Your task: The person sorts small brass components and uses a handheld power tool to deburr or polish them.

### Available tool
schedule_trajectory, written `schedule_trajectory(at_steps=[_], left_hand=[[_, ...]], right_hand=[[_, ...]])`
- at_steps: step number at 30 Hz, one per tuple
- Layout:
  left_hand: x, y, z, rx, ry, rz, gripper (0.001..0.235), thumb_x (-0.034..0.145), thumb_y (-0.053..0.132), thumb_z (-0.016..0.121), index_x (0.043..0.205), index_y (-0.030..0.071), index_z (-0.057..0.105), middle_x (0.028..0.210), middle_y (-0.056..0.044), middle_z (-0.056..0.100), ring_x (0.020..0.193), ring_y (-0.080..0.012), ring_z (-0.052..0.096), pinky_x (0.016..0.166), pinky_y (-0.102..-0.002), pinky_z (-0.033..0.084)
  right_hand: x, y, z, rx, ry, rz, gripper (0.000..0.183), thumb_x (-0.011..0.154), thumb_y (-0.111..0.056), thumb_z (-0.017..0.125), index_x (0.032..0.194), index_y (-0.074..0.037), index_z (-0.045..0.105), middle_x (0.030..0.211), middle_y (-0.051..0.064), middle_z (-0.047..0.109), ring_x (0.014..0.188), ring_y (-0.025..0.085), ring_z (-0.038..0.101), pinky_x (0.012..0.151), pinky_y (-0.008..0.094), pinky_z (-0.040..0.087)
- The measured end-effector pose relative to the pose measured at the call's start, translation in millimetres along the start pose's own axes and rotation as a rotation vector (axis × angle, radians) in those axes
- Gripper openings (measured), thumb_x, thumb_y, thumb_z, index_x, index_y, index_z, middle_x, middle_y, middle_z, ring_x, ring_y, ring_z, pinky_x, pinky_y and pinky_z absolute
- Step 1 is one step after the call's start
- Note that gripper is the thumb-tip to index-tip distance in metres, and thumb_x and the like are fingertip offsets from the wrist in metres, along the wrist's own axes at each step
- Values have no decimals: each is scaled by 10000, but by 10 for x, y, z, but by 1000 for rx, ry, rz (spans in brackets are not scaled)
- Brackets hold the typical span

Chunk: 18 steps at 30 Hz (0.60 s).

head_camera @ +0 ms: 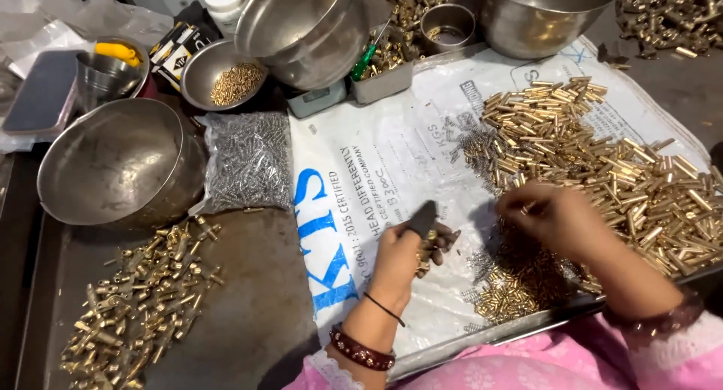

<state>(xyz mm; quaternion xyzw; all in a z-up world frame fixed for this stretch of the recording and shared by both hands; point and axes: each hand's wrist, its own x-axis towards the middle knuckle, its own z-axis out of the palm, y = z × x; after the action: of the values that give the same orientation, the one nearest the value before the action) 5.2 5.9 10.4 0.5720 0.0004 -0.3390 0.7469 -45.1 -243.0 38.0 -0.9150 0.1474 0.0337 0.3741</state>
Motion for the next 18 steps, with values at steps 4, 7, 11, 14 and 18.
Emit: schedule_trajectory(at_steps=[4, 7, 11, 14, 18], left_hand=[[75, -124, -36, -58, 20, 85, 445, 1012, 367, 580, 855, -8, 762, 718, -57, 724, 537, -106, 616, 431, -233, 374], [107, -191, -74, -2, 80, 31, 360, 987, 332, 591, 919, 18, 753, 762, -18, 731, 562, -79, 613, 426, -227, 333], [135, -200, -89, -46, 79, 25, 418, 1000, 358, 578, 931, -10, 764, 717, -29, 678, 523, -102, 610, 395, -224, 321], [97, -211, -83, -59, 96, 4, 466, 1008, 393, 545, 897, -8, 755, 696, -38, 666, 499, -114, 618, 375, -227, 314], [71, -160, -22, -35, 18, 41, 384, 973, 372, 598, 928, 26, 758, 771, -46, 731, 560, -99, 631, 412, -230, 328]], right_hand=[[-251, -101, 284, -259, -83, -429, 271, 779, -153, 772, 1047, -166, 798, 1051, 42, 748, 937, 261, 713, 796, 385, 578], [-278, -166, 323, -298, -6, -511, 231, 763, -174, 746, 988, -175, 798, 1008, 41, 735, 929, 286, 707, 784, 394, 579], [-157, -22, 304, -290, 35, -537, 260, 753, -168, 756, 1010, -175, 793, 1020, 36, 740, 955, 287, 703, 822, 407, 576], [-17, 103, 26, -325, 157, -406, 241, 796, -170, 746, 1034, -162, 782, 1056, 47, 731, 972, 297, 698, 849, 415, 574], [-81, 118, -61, -474, 86, -282, 379, 727, -177, 751, 1101, -220, 796, 1121, 18, 710, 971, 279, 691, 806, 398, 582]])
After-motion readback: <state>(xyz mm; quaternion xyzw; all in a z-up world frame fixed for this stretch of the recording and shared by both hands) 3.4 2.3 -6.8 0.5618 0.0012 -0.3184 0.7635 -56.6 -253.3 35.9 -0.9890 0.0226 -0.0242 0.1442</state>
